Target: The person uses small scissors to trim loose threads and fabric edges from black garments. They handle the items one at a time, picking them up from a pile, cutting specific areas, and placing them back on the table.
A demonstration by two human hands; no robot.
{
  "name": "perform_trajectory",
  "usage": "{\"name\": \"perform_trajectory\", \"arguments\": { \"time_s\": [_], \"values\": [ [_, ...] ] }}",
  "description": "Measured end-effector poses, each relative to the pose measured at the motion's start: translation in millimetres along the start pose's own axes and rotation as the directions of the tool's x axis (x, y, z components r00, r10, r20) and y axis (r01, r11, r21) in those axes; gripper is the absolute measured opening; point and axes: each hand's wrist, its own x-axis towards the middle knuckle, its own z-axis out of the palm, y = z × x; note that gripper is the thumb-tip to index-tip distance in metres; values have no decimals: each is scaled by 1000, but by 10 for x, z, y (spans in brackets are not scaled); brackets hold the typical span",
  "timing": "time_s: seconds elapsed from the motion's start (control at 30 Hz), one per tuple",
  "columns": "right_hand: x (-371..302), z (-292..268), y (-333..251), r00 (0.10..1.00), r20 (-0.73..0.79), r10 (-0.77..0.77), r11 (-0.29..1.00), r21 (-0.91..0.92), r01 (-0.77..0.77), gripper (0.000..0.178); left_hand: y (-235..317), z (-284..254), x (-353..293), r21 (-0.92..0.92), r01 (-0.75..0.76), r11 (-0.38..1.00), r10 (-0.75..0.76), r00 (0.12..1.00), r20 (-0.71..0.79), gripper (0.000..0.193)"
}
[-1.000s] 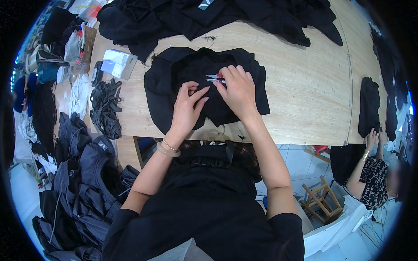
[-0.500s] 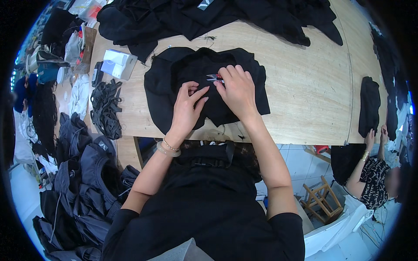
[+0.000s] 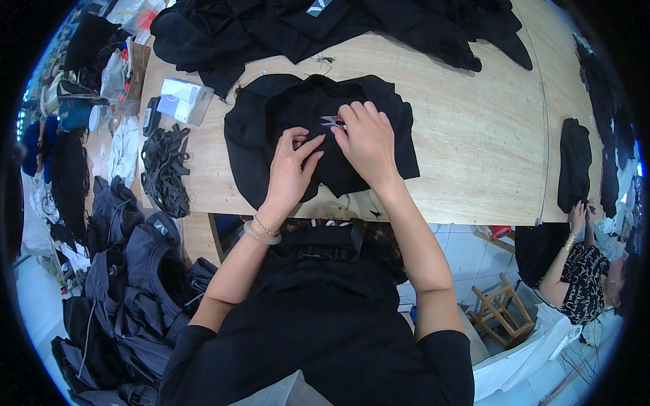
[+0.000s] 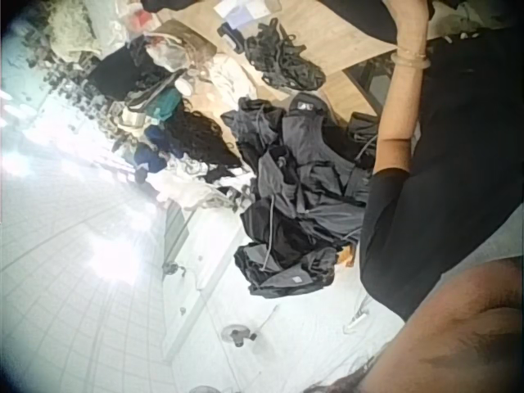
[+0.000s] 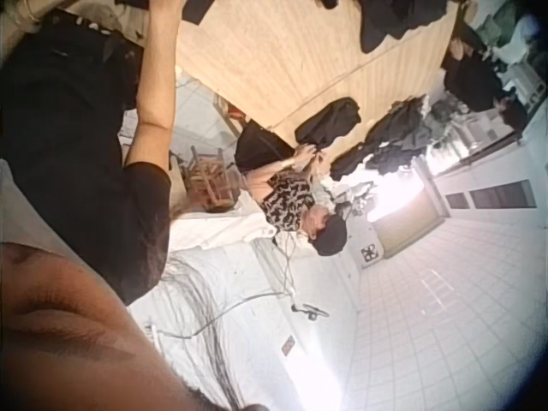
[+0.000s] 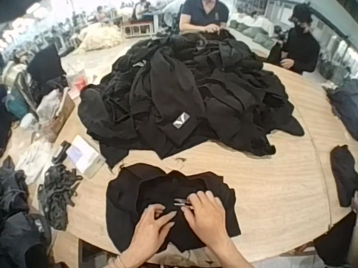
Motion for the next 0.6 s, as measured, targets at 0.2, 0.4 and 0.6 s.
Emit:
{"name": "perform_trajectory", "arguments": {
  "time_s": [0.2, 0.4, 0.6],
  "values": [
    [-8, -14, 13, 999, 19, 29, 998, 53, -30, 19, 3, -4, -2, -7, 10, 1000, -10, 1000, 5, 32],
    [-15, 19, 20, 999, 21, 49, 998, 45, -50, 22, -2, -2, -2, -8, 3, 1000, -3, 1000, 1, 32],
    [4, 25, 6, 999, 5, 42, 996, 74, -42, 20, -17, 6, -1, -1, -4, 1000, 4, 1000, -2, 32]
  ]
}}
